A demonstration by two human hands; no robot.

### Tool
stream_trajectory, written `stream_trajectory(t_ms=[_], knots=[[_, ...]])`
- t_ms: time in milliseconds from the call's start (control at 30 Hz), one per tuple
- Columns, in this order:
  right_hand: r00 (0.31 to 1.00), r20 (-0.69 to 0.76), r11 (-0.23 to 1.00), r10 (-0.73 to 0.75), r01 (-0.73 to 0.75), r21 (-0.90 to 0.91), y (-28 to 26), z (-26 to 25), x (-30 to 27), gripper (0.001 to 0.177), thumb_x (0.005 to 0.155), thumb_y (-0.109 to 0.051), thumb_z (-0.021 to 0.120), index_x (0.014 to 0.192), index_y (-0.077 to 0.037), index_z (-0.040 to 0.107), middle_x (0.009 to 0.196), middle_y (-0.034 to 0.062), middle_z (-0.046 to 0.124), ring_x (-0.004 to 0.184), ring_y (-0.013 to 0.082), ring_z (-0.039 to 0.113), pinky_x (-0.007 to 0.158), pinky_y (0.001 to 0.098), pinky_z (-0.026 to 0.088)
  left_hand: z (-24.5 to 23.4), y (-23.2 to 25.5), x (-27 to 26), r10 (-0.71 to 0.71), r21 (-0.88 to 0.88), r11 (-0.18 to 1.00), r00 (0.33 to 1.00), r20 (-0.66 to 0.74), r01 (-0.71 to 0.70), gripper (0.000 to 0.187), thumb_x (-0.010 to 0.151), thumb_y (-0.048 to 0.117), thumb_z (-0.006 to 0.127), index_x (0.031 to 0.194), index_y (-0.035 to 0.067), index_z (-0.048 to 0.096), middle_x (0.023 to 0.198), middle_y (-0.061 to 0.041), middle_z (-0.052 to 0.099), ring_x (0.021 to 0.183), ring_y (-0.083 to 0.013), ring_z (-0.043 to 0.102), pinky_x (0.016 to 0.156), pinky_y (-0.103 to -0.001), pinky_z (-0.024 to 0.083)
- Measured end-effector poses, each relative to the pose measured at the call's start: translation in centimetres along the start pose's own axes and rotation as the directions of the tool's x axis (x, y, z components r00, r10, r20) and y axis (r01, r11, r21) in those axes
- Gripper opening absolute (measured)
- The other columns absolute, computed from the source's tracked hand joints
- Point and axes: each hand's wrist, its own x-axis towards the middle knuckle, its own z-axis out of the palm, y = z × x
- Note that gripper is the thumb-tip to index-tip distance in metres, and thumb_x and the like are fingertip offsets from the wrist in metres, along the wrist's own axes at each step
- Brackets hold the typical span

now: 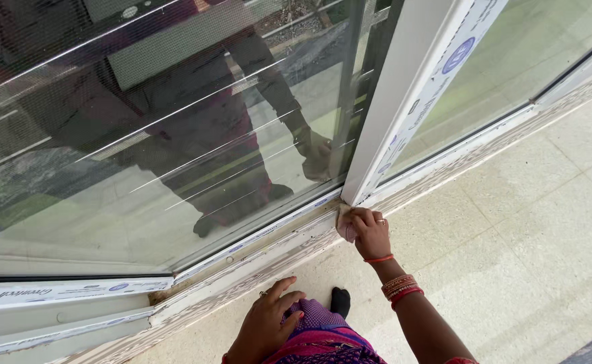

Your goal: The person wipes the frame and the glass of a sliding window with a cloth, covering different sections and corners.

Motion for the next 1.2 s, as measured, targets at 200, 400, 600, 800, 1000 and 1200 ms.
stream_trajectory(t_ms=[200, 400, 600, 800, 1000, 1200], knots=[[0.761, -0.639, 0.832, -0.115, 0.425, 0.357, 1.5, -4.9, 1.3, 0.044, 0.097, -0.026, 0.076, 0.136, -0.015, 0.06, 0.143, 0.013, 0.043, 0.137, 0.0352, 0.043, 0.118, 0.0449, 0.041, 1.3, 3.7, 4.8, 0.053, 0.002, 0.999, 0.995, 0.087, -0.053, 0.036, 0.089, 0.028, 0.072, 0.121, 0.013, 0.069, 0.147, -0.013, 0.051, 0.127, -0.0352, 0.058, 0.105, -0.046, 0.048], [0.732, -0.648, 0.899, -0.209, 0.404, 0.167, -0.1, -10.5, 11.4, 0.052, 0.106, -0.026, 0.053, 0.15, -0.001, 0.041, 0.167, 0.0319, 0.016, 0.155, 0.0597, 0.004, 0.124, 0.0703, 0.01, 4.6, 2.3, 11.4, 0.299, 0.09, 0.945, 0.942, 0.156, -0.314, 0.033, 0.092, 0.029, 0.076, 0.12, 0.012, 0.072, 0.147, -0.016, 0.05, 0.136, -0.0374, 0.048, 0.112, -0.051, 0.036], [0.428, -0.854, 0.878, -0.297, 0.474, -0.068, -5.7, -34.6, 21.5, 0.055, 0.111, -0.03, 0.058, 0.161, -0.014, 0.041, 0.174, 0.0184, 0.016, 0.16, 0.0396, -0.002, 0.129, 0.0575, -0.002, 3.8, 4.2, 12.2, 0.327, 0.078, 0.937, 0.932, 0.155, -0.342, 0.034, 0.091, 0.031, 0.076, 0.12, 0.013, 0.072, 0.148, -0.012, 0.051, 0.144, -0.0345, 0.042, 0.118, -0.049, 0.031], [0.473, -0.867, 0.795, -0.159, 0.582, 0.172, -9.6, -46.8, 25.1, 0.055, 0.117, -0.028, 0.053, 0.165, -0.013, 0.031, 0.173, 0.0098, 0.028, 0.161, 0.0277, 0.024, 0.131, 0.0403, 0.021, -0.2, 6.8, 13.6, 0.366, 0.004, 0.93, 0.927, 0.086, -0.368, 0.037, 0.089, 0.021, 0.074, 0.125, 0.013, 0.069, 0.152, -0.013, 0.045, 0.146, -0.0347, 0.04, 0.116, -0.046, 0.037], [0.486, -0.863, 0.801, -0.134, 0.566, 0.194, -5.5, -33.3, 20.6, 0.062, 0.112, -0.029, 0.034, 0.17, -0.013, 0.018, 0.179, 0.0175, 0.009, 0.164, 0.0388, 0.005, 0.135, 0.0514, 0.001, -0.1, 7.6, 15.6, 0.466, -0.029, 0.885, 0.884, 0.044, -0.465, 0.035, 0.094, 0.022, 0.075, 0.126, 0.012, 0.067, 0.154, -0.016, 0.042, 0.148, -0.0403, 0.036, 0.119, -0.053, 0.034], [0.54, -0.772, 0.799, -0.335, 0.597, 0.071, 2.2, -19.7, 17.0, 0.063, 0.108, -0.031, 0.038, 0.164, -0.008, 0.023, 0.173, 0.0199, 0.015, 0.163, 0.0409, 0.007, 0.132, 0.0605, 0.0, -0.1, 12.3, 17.0, 0.579, 0.111, 0.815, 0.811, -0.091, -0.569, 0.037, 0.09, 0.02, 0.078, 0.124, 0.009, 0.068, 0.153, -0.023, 0.037, 0.144, -0.0447, 0.037, 0.115, -0.056, 0.033]])
